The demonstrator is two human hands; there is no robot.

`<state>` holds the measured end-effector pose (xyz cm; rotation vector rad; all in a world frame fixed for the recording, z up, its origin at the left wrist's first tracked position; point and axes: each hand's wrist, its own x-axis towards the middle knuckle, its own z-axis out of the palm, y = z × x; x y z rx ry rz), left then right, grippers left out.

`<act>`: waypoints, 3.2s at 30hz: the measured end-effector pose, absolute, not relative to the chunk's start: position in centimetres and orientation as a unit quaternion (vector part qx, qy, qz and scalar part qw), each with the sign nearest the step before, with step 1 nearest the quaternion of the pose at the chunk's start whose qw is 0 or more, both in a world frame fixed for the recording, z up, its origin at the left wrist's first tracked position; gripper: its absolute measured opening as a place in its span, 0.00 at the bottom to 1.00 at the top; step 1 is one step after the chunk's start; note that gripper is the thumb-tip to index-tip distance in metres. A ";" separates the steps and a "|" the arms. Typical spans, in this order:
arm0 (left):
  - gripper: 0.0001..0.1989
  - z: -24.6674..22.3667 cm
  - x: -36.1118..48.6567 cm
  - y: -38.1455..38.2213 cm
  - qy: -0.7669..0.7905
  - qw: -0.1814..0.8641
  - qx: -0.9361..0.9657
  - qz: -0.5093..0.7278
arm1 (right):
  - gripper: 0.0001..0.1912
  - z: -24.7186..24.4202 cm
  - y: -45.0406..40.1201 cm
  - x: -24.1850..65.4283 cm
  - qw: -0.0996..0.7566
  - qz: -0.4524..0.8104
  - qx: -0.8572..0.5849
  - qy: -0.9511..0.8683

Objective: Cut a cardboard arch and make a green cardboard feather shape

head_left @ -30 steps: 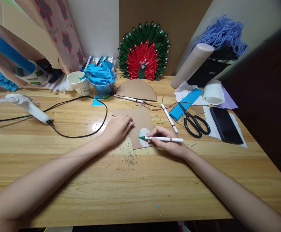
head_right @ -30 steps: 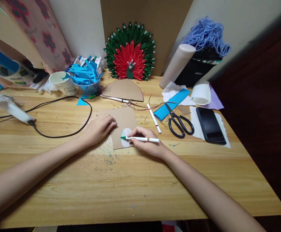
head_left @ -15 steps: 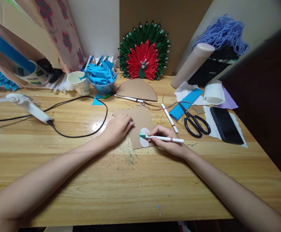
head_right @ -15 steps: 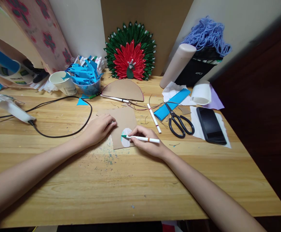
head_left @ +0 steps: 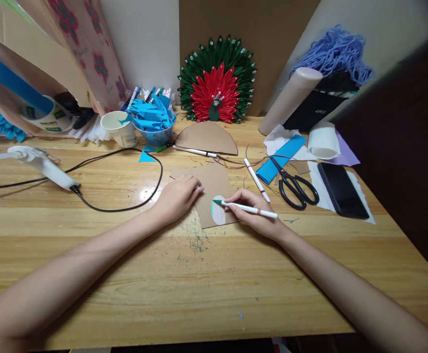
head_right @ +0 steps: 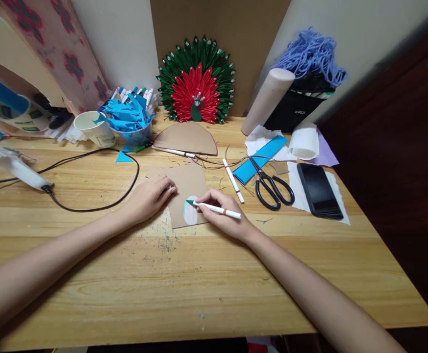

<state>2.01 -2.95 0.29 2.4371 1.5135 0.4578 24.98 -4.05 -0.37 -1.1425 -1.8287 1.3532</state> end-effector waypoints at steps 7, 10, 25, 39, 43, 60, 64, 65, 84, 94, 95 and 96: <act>0.12 0.3 2.1 -2.9 0.517 0.130 0.831 0.158 | 0.06 -0.4 -4.1 24.9 0.288 0.501 -0.431 -0.693; 0.12 0.4 2.1 -2.9 0.517 0.127 0.832 0.155 | 0.06 -0.2 -4.0 24.9 0.295 0.502 -0.437 -0.686; 0.11 0.6 2.2 -2.9 0.522 0.136 0.829 0.151 | 0.05 -0.1 -3.9 24.9 0.302 0.512 -0.447 -0.669; 0.11 0.8 2.3 -2.9 0.527 0.140 0.827 0.136 | 0.04 -0.3 -3.9 24.8 0.315 0.491 -0.464 -0.667; 0.11 0.7 2.3 -2.8 0.528 0.137 0.827 0.136 | 0.04 -0.3 -3.9 24.9 0.314 0.487 -0.456 -0.676; 0.11 0.3 2.0 -2.9 0.507 0.113 0.840 0.158 | 0.03 -0.2 -3.9 24.8 0.313 0.480 -0.461 -0.677; 0.11 0.3 2.0 -2.9 0.504 0.112 0.842 0.157 | 0.03 -0.2 -3.8 24.7 0.317 0.482 -0.464 -0.672; 0.12 0.3 2.0 -2.9 0.505 0.115 0.841 0.156 | 0.03 -0.2 -3.9 24.7 0.321 0.481 -0.466 -0.669; 0.11 0.6 2.1 -2.9 0.524 0.143 0.826 0.150 | 0.09 0.1 -3.8 24.8 0.325 0.526 -0.431 -0.657; 0.11 0.6 2.2 -2.9 0.524 0.146 0.825 0.155 | 0.08 -0.1 -4.0 24.9 0.295 0.486 -0.450 -0.689; 0.11 0.6 2.2 -2.9 0.523 0.145 0.826 0.153 | 0.08 -0.1 -4.0 24.9 0.296 0.484 -0.451 -0.689; 0.11 0.6 2.2 -2.9 0.523 0.143 0.827 0.151 | 0.08 0.0 -4.0 24.9 0.293 0.480 -0.451 -0.693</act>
